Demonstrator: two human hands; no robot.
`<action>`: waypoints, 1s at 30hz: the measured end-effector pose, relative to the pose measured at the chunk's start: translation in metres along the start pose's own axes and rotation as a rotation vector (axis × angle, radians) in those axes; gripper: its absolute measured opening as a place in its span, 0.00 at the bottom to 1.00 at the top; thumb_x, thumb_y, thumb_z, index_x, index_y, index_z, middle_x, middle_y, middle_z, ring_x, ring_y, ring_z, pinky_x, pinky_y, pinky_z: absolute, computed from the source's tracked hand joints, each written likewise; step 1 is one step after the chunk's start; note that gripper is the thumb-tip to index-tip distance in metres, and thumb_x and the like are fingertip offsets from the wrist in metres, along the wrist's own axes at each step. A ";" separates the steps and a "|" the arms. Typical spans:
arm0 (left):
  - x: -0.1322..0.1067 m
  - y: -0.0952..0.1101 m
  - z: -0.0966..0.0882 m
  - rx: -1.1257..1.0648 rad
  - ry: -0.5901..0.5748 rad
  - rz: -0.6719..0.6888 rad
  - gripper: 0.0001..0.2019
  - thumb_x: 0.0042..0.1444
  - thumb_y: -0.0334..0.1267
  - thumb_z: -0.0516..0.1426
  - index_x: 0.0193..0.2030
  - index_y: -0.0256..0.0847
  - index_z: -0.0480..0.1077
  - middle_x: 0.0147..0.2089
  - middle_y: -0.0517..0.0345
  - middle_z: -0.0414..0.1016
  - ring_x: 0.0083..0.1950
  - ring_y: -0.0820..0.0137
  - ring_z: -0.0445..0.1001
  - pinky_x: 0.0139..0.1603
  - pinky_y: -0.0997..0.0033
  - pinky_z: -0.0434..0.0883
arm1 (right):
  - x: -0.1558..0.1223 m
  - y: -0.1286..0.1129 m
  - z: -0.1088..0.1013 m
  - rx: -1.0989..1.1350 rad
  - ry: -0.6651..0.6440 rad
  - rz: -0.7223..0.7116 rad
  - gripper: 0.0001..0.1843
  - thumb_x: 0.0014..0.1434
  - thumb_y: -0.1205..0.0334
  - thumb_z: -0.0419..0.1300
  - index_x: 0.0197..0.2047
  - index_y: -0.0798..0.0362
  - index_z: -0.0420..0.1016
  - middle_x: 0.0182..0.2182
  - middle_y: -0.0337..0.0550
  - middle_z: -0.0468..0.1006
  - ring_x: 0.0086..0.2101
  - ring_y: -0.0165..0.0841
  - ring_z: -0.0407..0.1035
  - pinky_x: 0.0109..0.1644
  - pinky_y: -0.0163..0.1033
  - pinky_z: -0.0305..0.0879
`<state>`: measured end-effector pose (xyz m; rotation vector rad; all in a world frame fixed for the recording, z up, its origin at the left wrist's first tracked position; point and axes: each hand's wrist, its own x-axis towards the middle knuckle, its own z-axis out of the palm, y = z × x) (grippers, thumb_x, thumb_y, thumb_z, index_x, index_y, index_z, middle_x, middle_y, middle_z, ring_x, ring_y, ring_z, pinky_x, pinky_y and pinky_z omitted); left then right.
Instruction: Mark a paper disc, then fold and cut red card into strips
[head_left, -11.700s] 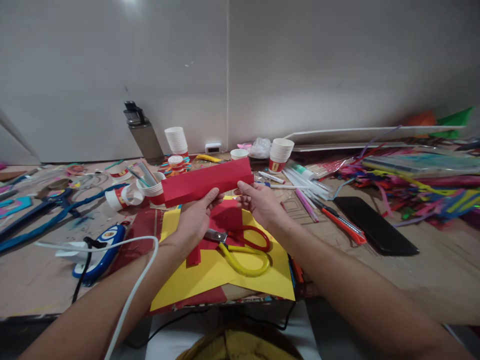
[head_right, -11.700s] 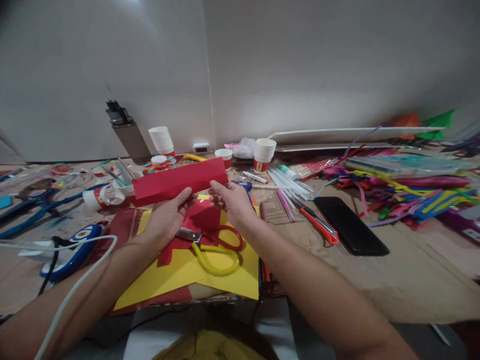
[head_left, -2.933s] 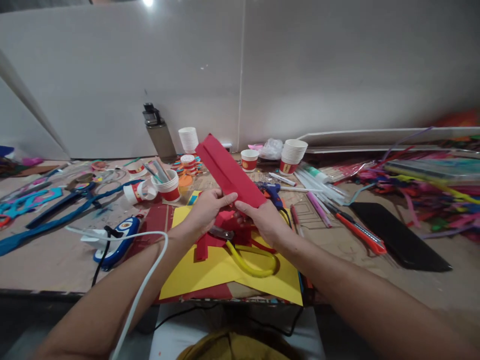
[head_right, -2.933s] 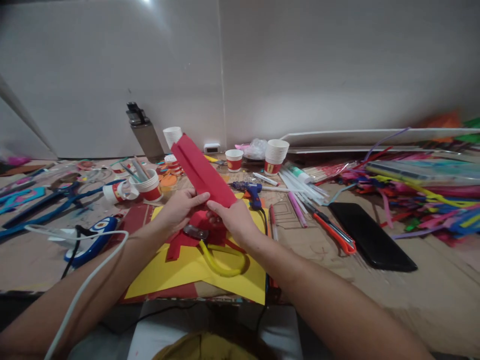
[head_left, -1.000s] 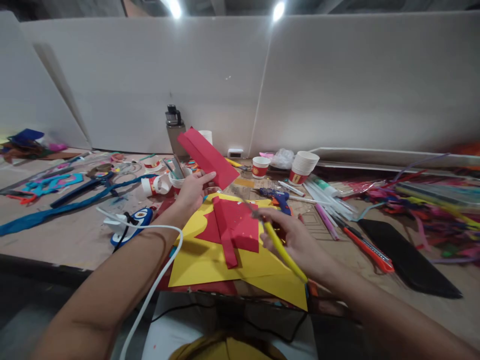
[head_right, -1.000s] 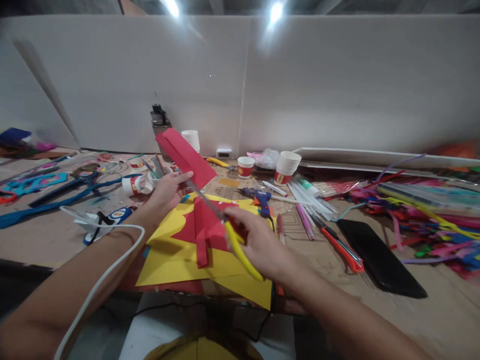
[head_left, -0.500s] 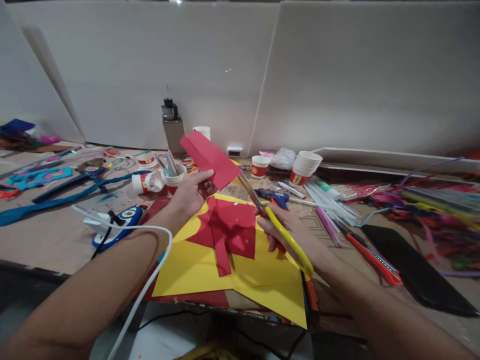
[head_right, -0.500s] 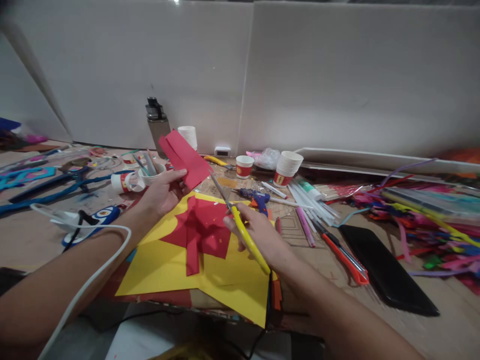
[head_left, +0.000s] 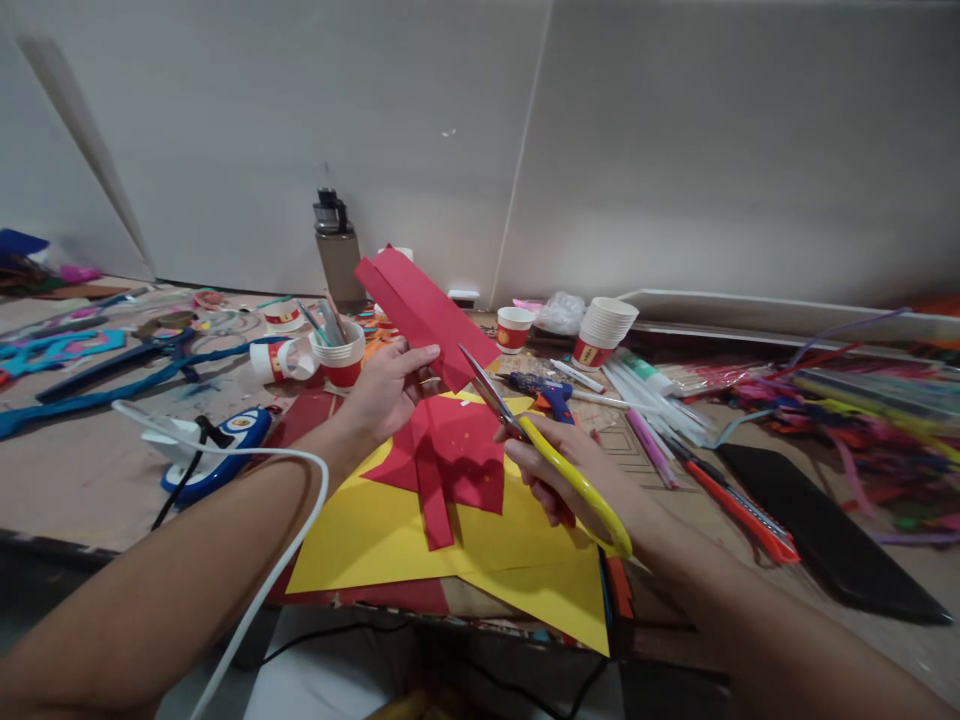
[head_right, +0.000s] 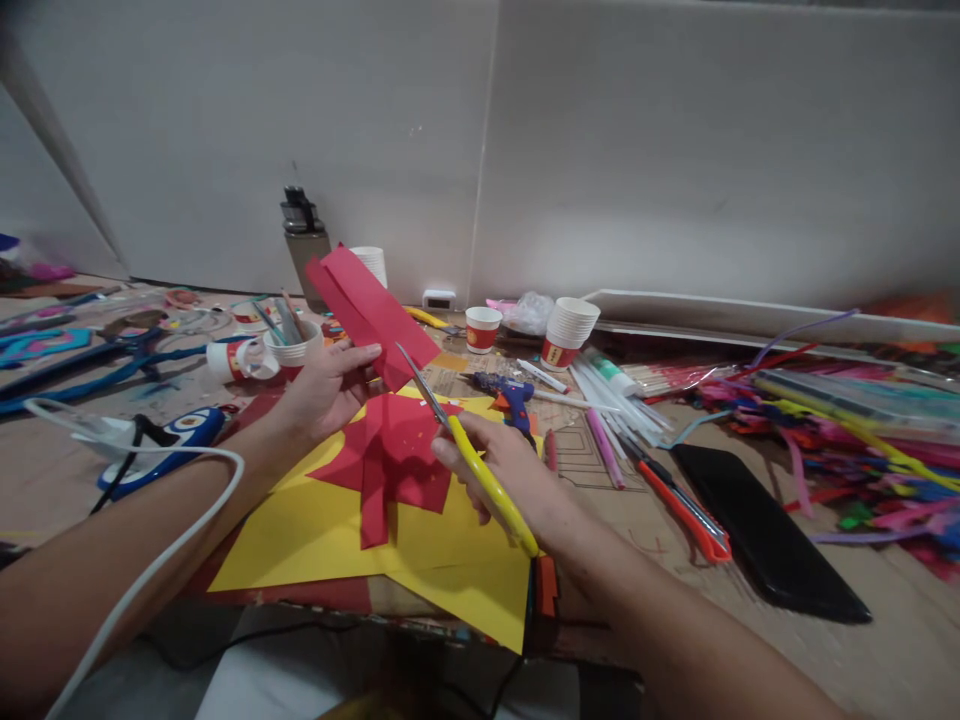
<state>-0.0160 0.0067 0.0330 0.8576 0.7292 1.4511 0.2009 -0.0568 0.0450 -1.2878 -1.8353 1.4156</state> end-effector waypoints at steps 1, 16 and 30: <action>0.000 0.000 0.000 0.000 0.005 -0.002 0.09 0.47 0.31 0.63 0.36 0.36 0.70 0.32 0.57 0.78 0.29 0.74 0.75 0.30 0.74 0.73 | 0.000 0.000 0.000 0.000 0.001 0.004 0.19 0.58 0.43 0.55 0.40 0.51 0.65 0.18 0.28 0.58 0.14 0.21 0.55 0.15 0.27 0.59; 0.000 0.002 0.001 0.006 0.023 -0.011 0.08 0.46 0.30 0.63 0.35 0.35 0.71 0.31 0.57 0.78 0.27 0.75 0.74 0.28 0.75 0.71 | 0.000 0.001 0.000 -0.026 -0.001 0.027 0.18 0.59 0.44 0.55 0.40 0.51 0.66 0.17 0.27 0.56 0.13 0.20 0.52 0.13 0.26 0.55; 0.001 0.001 -0.001 0.013 0.001 -0.022 0.09 0.45 0.31 0.64 0.34 0.35 0.71 0.29 0.58 0.77 0.28 0.75 0.75 0.30 0.75 0.73 | 0.001 0.003 0.000 -0.033 -0.003 0.044 0.18 0.60 0.43 0.55 0.39 0.50 0.63 0.17 0.27 0.56 0.14 0.19 0.51 0.13 0.24 0.55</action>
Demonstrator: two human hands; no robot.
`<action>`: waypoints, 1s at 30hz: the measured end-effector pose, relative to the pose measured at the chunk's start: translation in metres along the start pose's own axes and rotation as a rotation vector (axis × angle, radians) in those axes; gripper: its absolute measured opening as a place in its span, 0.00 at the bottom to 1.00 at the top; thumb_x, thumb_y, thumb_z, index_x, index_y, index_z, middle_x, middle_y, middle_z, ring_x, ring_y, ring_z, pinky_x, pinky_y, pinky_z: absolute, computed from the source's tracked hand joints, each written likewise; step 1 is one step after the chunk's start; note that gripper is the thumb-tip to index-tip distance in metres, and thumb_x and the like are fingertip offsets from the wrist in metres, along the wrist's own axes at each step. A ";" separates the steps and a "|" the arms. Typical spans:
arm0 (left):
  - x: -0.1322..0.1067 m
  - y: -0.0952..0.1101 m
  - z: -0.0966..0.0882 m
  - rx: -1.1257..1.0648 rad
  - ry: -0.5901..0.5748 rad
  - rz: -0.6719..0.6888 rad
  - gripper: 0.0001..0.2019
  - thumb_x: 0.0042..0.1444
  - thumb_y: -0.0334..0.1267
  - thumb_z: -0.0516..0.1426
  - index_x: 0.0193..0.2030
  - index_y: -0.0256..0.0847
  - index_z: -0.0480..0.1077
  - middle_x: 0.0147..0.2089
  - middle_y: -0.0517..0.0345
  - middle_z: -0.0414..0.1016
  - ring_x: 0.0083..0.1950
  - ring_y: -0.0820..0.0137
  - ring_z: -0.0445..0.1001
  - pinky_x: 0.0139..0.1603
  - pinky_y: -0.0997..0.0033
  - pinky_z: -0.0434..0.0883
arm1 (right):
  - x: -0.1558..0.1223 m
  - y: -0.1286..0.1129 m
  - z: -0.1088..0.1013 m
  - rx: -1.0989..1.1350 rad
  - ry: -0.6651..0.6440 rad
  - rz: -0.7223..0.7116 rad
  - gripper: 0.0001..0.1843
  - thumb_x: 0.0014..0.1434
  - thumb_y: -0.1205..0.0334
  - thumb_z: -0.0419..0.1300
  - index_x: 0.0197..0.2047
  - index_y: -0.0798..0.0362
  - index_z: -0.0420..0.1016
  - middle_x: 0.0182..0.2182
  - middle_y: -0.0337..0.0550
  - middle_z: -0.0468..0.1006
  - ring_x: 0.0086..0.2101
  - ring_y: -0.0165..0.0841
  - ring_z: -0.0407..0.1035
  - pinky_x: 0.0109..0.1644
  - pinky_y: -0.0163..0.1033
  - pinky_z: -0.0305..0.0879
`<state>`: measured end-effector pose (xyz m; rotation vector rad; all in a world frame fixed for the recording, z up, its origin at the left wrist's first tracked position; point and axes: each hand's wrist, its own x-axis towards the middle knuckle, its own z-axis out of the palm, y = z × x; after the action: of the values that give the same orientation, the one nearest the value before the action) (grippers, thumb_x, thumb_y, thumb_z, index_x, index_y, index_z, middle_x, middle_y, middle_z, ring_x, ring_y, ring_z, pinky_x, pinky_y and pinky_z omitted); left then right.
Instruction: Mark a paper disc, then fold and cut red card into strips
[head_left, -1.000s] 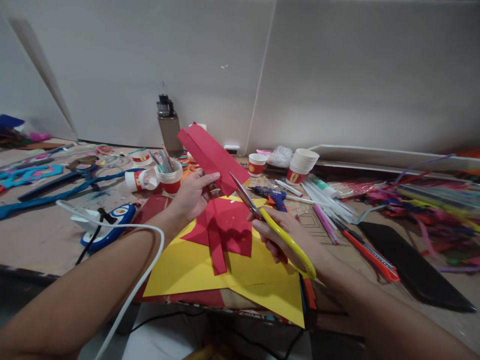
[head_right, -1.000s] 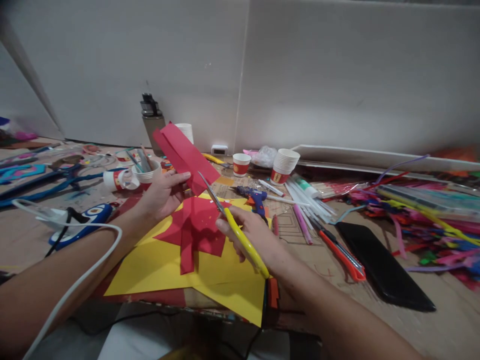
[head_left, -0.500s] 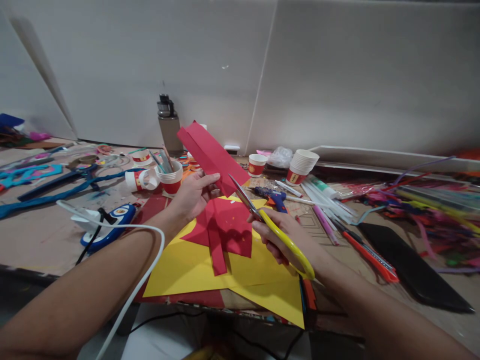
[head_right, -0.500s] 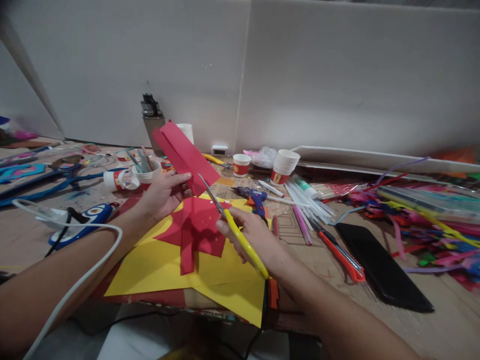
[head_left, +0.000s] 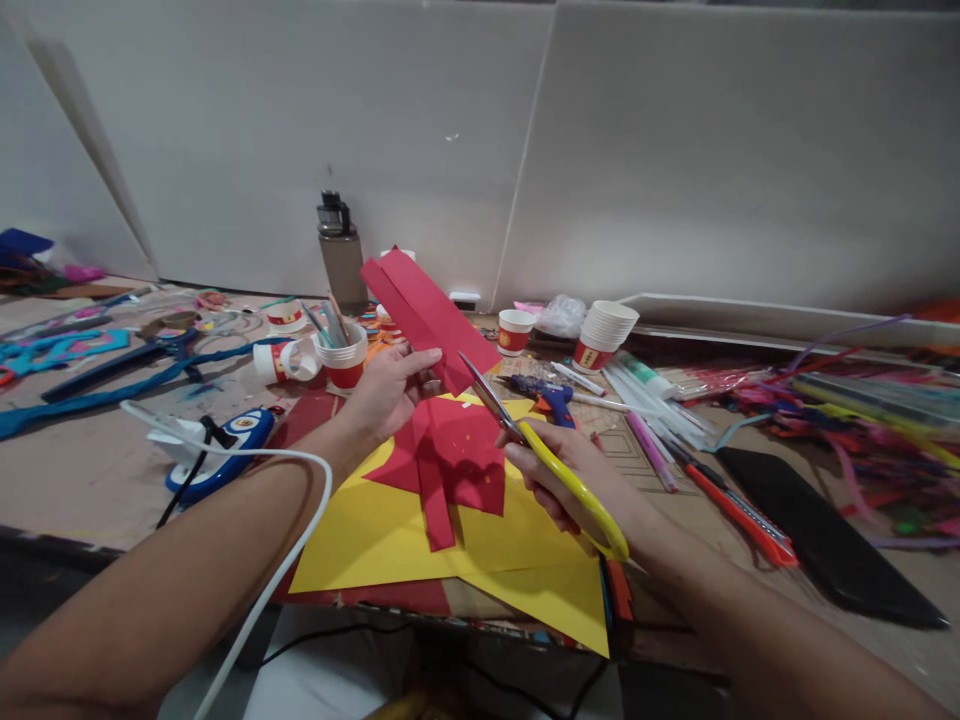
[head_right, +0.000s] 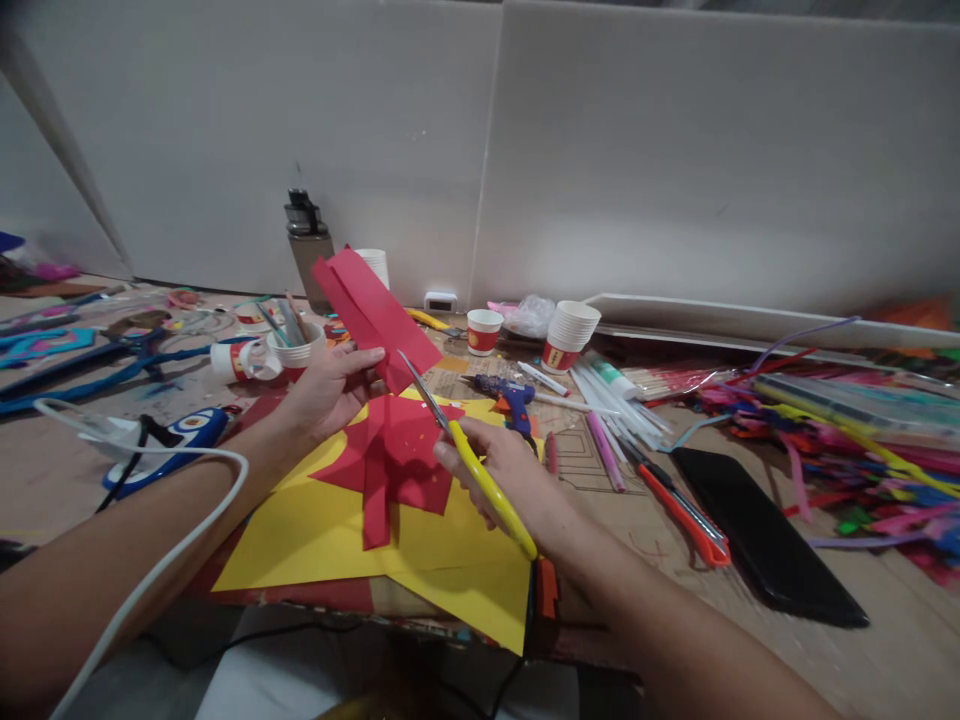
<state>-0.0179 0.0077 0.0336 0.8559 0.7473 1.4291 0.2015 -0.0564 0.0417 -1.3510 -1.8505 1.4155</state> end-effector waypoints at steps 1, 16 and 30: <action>0.000 0.000 0.000 -0.002 0.005 -0.004 0.09 0.45 0.30 0.64 0.34 0.35 0.71 0.29 0.58 0.77 0.28 0.75 0.74 0.29 0.76 0.73 | 0.000 0.000 0.000 0.002 0.001 0.000 0.18 0.60 0.43 0.55 0.38 0.50 0.63 0.17 0.27 0.56 0.13 0.19 0.51 0.13 0.24 0.55; 0.000 0.001 -0.001 0.010 0.019 -0.016 0.10 0.43 0.33 0.65 0.33 0.34 0.71 0.27 0.59 0.76 0.24 0.77 0.70 0.28 0.76 0.71 | 0.000 0.002 0.001 -0.085 0.032 0.026 0.16 0.61 0.44 0.52 0.35 0.50 0.63 0.17 0.27 0.57 0.14 0.20 0.52 0.13 0.25 0.57; -0.003 0.000 0.003 -0.001 0.006 -0.016 0.11 0.43 0.33 0.66 0.33 0.34 0.72 0.26 0.60 0.74 0.25 0.77 0.70 0.28 0.76 0.70 | -0.002 -0.006 0.000 -0.181 0.048 -0.104 0.16 0.61 0.46 0.53 0.35 0.51 0.64 0.17 0.30 0.62 0.16 0.22 0.56 0.18 0.27 0.54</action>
<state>-0.0155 0.0048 0.0344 0.8431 0.7562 1.4184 0.1999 -0.0583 0.0472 -1.3388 -2.0262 1.1773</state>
